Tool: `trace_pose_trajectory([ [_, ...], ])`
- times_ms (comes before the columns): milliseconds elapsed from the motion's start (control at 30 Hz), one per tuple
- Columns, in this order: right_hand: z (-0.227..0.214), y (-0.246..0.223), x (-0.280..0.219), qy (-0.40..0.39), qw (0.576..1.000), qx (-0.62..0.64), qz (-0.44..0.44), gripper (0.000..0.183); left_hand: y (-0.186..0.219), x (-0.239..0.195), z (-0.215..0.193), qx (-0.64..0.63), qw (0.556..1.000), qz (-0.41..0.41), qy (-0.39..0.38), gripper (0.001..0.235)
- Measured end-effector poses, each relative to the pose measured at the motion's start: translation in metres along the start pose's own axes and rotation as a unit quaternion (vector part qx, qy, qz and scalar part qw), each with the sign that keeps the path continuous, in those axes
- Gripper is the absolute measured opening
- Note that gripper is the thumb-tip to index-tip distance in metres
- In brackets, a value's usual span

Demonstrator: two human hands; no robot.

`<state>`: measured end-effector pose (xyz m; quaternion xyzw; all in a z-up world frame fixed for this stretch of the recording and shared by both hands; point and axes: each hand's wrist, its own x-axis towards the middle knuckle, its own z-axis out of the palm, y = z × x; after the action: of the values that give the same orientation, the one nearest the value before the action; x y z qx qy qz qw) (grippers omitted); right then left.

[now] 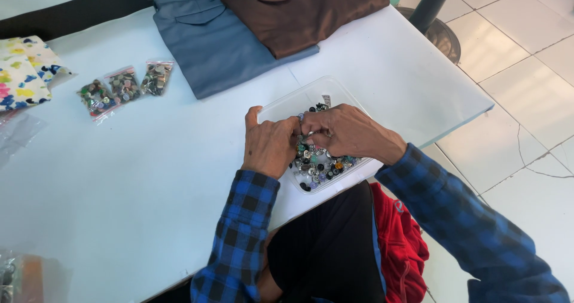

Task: Picking small decorative items from a container and placing them into small plastic bags

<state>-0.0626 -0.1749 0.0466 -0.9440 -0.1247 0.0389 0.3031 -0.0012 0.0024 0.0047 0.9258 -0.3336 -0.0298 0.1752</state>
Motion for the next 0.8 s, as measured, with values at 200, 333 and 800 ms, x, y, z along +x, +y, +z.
trace_pose_trajectory([
  [200,-0.008,-0.018,-0.002,-0.067,0.994,-0.044,-0.075,0.021,-0.004,0.002,0.008,-0.016,1.0,-0.001,0.005,0.018],
  [333,-0.004,-0.011,0.003,-0.111,0.986,-0.091,-0.084,0.025,-0.006,0.004,0.016,-0.014,1.0,0.002,0.013,0.019],
  [800,0.0,-0.009,0.004,0.026,1.0,0.008,-0.001,0.019,-0.012,0.003,0.023,-0.038,0.995,0.036,0.089,0.012],
])
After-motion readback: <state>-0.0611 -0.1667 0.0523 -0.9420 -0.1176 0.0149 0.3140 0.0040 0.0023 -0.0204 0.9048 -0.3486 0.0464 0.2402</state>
